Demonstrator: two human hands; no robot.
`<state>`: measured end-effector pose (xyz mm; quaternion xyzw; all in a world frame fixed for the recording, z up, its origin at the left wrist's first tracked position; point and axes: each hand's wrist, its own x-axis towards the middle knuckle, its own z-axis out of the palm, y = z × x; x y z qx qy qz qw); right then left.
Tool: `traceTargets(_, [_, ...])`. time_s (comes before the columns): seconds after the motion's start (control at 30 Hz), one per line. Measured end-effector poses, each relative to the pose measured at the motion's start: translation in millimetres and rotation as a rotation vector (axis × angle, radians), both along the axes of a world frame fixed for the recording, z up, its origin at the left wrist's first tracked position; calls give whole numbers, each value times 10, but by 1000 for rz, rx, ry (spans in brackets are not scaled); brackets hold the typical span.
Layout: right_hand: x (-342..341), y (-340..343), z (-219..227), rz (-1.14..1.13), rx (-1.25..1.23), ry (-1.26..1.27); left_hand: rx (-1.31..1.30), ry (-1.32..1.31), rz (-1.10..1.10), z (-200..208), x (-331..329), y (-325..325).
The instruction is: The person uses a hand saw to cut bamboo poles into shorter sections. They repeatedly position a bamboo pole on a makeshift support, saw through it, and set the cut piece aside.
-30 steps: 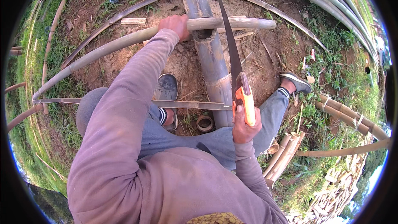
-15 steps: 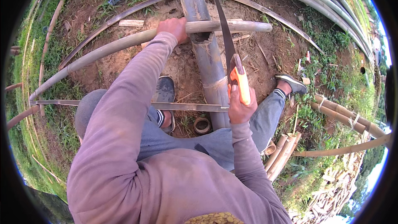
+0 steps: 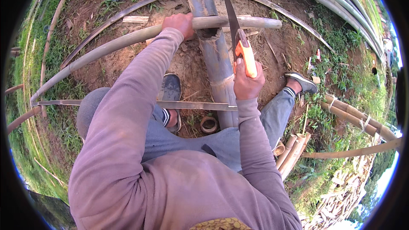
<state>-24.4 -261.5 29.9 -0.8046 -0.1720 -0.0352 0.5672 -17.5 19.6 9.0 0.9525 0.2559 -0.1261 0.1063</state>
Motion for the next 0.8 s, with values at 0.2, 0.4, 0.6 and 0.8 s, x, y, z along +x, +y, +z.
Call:
traceTargets(0.2, [-1301,-1340,335,2,-128,48,-1,-4,-13,-120,-35,65])
traceTargets(0.4, [110,-86,115,2,-75,11,12,-8,-30,-51,32,-16])
traceTargets(0.6, [-314,-455,165,20,-49,56,3,-4,4,-43,5,23])
traceTargets(0.8, [-1200,-1251,415,-6,-50,117,24,33,12,-31,-64,-6])
